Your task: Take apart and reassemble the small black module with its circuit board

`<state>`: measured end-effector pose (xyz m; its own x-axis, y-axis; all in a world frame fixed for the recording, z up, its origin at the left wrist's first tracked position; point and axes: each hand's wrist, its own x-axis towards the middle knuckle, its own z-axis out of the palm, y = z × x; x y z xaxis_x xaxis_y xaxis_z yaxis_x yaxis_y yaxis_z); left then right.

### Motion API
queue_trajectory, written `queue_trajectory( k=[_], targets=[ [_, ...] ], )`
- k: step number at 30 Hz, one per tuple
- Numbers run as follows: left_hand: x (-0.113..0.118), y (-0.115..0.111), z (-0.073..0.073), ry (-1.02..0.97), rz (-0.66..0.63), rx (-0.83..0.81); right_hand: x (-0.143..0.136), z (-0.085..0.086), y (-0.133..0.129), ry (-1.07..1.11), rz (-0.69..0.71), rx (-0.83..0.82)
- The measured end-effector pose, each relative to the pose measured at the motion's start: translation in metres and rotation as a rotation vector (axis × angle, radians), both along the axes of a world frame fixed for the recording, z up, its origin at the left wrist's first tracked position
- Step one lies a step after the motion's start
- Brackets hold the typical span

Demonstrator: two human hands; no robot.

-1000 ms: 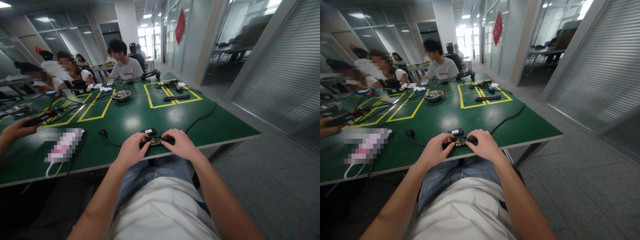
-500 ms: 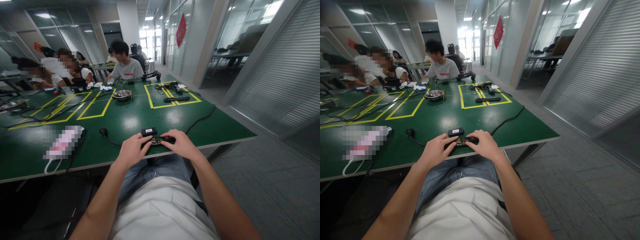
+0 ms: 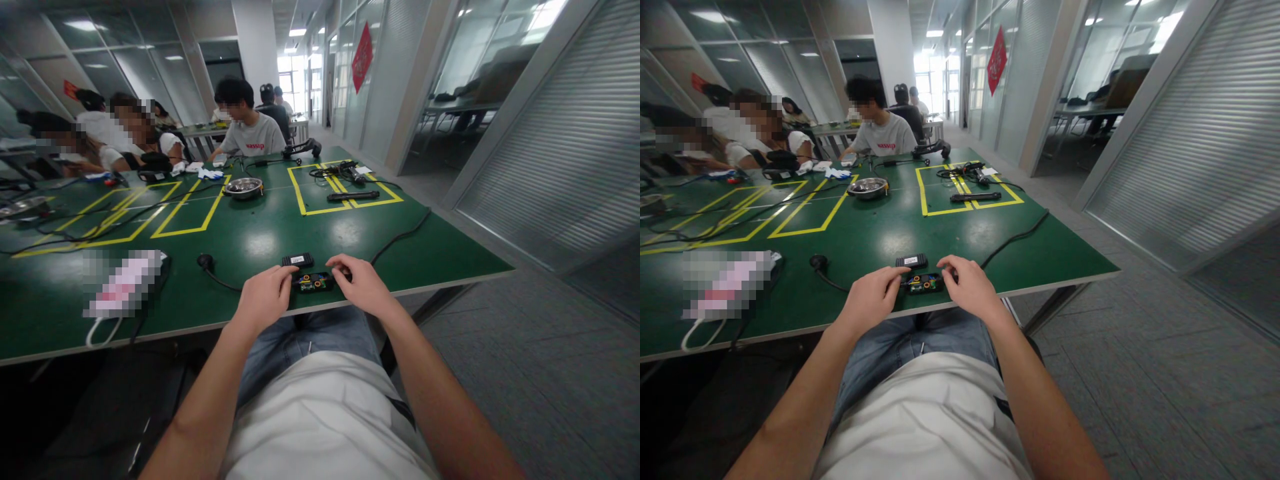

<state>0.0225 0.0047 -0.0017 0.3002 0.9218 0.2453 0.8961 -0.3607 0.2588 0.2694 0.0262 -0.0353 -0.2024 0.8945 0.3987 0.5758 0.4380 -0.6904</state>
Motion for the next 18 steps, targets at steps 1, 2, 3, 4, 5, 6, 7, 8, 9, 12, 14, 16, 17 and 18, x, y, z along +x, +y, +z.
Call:
queue_trajectory(
  k=[1, 2, 3, 4, 5, 6, 7, 8, 9, 12, 14, 16, 17, 18],
  targets=[
    [0.001, -0.001, 0.0, 0.013, -0.001, 0.012, -0.001, 0.0, 0.0, -0.002, -0.006, 0.004],
    [0.001, -0.001, 0.0, 0.026, -0.004, 0.022, -0.001, 0.0, 0.0, -0.004, -0.009, 0.009],
    [0.002, -0.001, 0.0, 0.039, -0.007, 0.028, -0.001, 0.0, 0.0, -0.007, -0.011, 0.013],
    [0.002, -0.001, 0.001, 0.051, -0.01, 0.032, -0.002, 0.0, 0.0, -0.009, -0.013, 0.017],
    [0.002, -0.001, 0.002, 0.061, -0.01, 0.033, -0.002, 0.0, 0.0, -0.013, -0.016, 0.02],
    [0.002, -0.001, 0.003, 0.066, -0.009, 0.033, -0.002, 0.001, 0.0, -0.018, -0.019, 0.023],
    [0.002, 0.0, 0.004, 0.067, -0.005, 0.03, -0.002, 0.001, 0.0, -0.026, -0.023, 0.025],
    [0.002, 0.0, 0.005, 0.064, 0.001, 0.025, -0.001, 0.001, 0.0, -0.033, -0.028, 0.026],
    [0.001, 0.001, 0.006, 0.058, 0.007, 0.017, -0.001, 0.001, 0.0, -0.041, -0.031, 0.025],
    [-0.003, 0.005, 0.008, 0.027, -0.007, 0.008, -0.002, 0.001, 0.0, -0.07, -0.024, 0.03],
    [-0.005, 0.01, 0.009, -0.001, -0.049, 0.034, -0.002, 0.0, -0.001, -0.099, -0.021, 0.044],
    [-0.006, 0.018, 0.008, -0.051, -0.089, 0.068, -0.002, 0.0, -0.001, -0.124, -0.027, 0.059],
    [-0.006, 0.024, 0.008, -0.084, -0.099, 0.08, -0.003, 0.0, -0.001, -0.133, -0.032, 0.064],
    [-0.006, 0.029, 0.008, -0.117, -0.105, 0.083, -0.003, 0.0, -0.001, -0.14, -0.04, 0.069]
  ],
)
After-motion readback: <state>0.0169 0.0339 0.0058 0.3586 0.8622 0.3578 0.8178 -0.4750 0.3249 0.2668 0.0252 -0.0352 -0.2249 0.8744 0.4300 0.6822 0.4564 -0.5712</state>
